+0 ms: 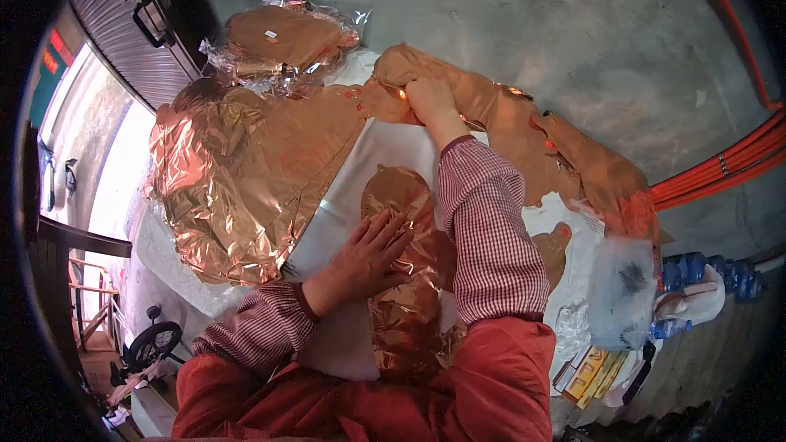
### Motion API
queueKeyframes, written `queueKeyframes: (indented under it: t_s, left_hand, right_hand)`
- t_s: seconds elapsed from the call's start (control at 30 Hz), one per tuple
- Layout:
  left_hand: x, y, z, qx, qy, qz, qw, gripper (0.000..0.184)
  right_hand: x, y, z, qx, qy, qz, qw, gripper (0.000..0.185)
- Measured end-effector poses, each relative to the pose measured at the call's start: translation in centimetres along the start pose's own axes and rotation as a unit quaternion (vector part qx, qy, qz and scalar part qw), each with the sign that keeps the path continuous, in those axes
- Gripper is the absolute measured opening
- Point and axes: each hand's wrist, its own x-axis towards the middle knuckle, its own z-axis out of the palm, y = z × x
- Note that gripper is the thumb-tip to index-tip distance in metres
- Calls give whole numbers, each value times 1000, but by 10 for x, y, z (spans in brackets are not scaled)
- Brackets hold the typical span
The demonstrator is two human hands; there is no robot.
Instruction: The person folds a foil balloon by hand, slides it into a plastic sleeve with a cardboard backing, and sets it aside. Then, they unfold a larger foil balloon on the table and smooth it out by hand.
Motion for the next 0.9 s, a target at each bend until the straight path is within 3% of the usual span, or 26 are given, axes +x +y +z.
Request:
queueKeyframes:
  t_s: [0.07,0.17,0.5,0.57,0.8,0.9]
  left_hand:
    - [0,-1,0,0,6,-3,1000,73]
    - [-1,0,1,-5,9,1,1000,72]
    - [1,1,-2,-5,10,3,1000,71]
    - [1,1,-4,-7,2,-2,1000,69]
    - [0,-1,0,-2,-2,0,1000,72]
    - [0,-1,1,-3,6,1,1000,74]
  right_hand:
    - [2,5,20,-35,164,-41,985,10]
    - [2,7,19,2,188,-1,982,10]
    - [-5,23,14,217,145,-24,965,17]
    - [-8,19,6,267,116,34,956,16]
    - [-2,22,14,278,151,33,948,16]
    - [-1,18,20,331,165,102,924,14]
